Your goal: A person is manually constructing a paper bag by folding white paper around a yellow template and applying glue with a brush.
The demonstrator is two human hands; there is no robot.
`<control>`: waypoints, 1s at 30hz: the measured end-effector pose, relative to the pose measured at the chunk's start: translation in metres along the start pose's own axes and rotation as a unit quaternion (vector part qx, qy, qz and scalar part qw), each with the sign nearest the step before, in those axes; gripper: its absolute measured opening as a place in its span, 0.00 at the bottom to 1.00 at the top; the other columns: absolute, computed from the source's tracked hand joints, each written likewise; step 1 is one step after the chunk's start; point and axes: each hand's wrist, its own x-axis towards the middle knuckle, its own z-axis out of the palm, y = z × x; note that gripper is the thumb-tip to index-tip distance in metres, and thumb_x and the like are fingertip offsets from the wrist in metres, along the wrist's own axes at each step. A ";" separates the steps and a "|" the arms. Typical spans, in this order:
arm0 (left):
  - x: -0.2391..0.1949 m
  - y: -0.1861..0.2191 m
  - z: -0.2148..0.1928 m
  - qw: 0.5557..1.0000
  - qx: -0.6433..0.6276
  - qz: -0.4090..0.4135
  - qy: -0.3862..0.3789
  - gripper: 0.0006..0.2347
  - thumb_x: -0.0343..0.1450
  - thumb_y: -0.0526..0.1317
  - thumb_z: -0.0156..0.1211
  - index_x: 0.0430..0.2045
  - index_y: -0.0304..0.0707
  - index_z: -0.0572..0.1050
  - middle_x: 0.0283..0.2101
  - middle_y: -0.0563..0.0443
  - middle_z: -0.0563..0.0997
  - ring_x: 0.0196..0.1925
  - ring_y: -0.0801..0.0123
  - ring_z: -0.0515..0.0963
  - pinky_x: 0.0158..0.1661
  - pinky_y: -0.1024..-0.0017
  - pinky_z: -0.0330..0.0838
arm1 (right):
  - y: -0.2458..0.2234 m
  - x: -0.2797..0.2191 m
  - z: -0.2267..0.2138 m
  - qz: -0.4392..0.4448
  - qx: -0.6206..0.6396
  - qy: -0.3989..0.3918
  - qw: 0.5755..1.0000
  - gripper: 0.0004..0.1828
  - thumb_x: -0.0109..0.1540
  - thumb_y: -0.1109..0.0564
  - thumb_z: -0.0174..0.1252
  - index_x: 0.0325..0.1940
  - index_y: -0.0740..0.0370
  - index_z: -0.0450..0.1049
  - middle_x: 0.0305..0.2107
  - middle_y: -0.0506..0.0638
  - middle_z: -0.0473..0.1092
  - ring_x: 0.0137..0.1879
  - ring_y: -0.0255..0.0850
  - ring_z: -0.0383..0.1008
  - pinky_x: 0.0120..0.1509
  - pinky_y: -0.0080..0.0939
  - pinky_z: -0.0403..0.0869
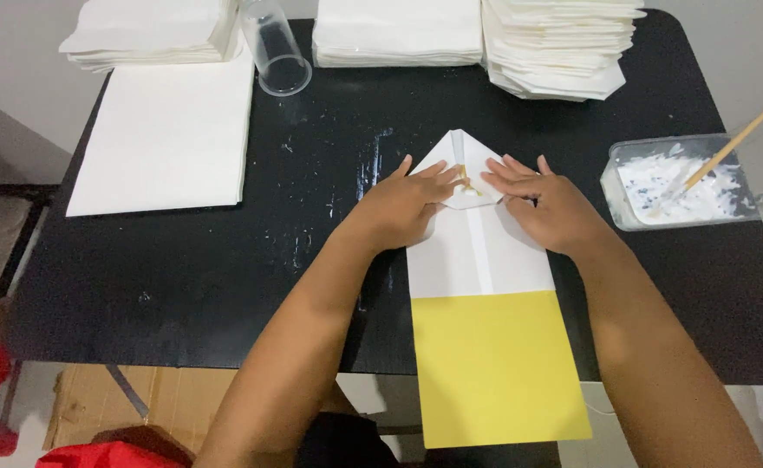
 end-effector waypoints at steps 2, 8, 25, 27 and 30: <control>-0.004 0.005 -0.003 1.000 0.016 0.002 -0.015 0.18 0.78 0.36 0.44 0.64 0.33 0.69 0.73 0.45 0.63 0.78 0.57 0.57 0.76 0.45 0.32 | 0.004 0.004 0.002 0.011 -0.012 -0.006 1.000 0.24 0.67 0.58 0.44 0.66 0.55 0.71 0.70 0.50 0.60 0.79 0.44 0.52 0.86 0.50 0.31; 0.000 -0.010 0.021 0.990 0.134 -0.016 -0.041 0.22 0.78 0.44 0.43 0.70 0.44 0.62 0.75 0.48 0.60 0.78 0.62 0.56 0.75 0.45 0.35 | 0.007 0.008 0.007 0.044 -0.139 -0.038 0.989 0.29 0.72 0.45 0.36 0.77 0.49 0.58 0.75 0.44 0.49 0.82 0.36 0.42 0.85 0.47 0.30; 0.055 -0.006 -0.023 0.974 0.214 0.076 -0.002 0.05 0.63 0.40 0.71 0.28 0.57 0.85 0.31 0.56 0.85 0.38 0.63 0.85 0.52 0.64 0.75 | 0.019 0.011 0.009 0.009 -0.130 -0.040 0.991 0.35 0.66 0.56 0.32 0.79 0.56 0.54 0.77 0.46 0.47 0.82 0.37 0.41 0.85 0.44 0.33; 0.056 0.005 -0.034 0.973 0.215 0.085 -0.005 0.04 0.64 0.40 0.71 0.28 0.54 0.85 0.30 0.55 0.85 0.37 0.62 0.84 0.52 0.62 0.75 | 0.020 0.010 0.007 0.005 -0.111 -0.041 0.993 0.34 0.66 0.55 0.32 0.79 0.58 0.54 0.77 0.48 0.47 0.82 0.38 0.41 0.84 0.45 0.33; 0.049 0.017 -0.050 0.960 0.249 0.125 -0.015 0.06 0.64 0.39 0.71 0.33 0.50 0.85 0.32 0.53 0.85 0.40 0.60 0.83 0.54 0.62 0.71 | 0.020 0.009 0.006 -0.009 -0.074 -0.036 0.997 0.33 0.67 0.56 0.32 0.78 0.60 0.55 0.77 0.51 0.47 0.82 0.42 0.41 0.84 0.47 0.32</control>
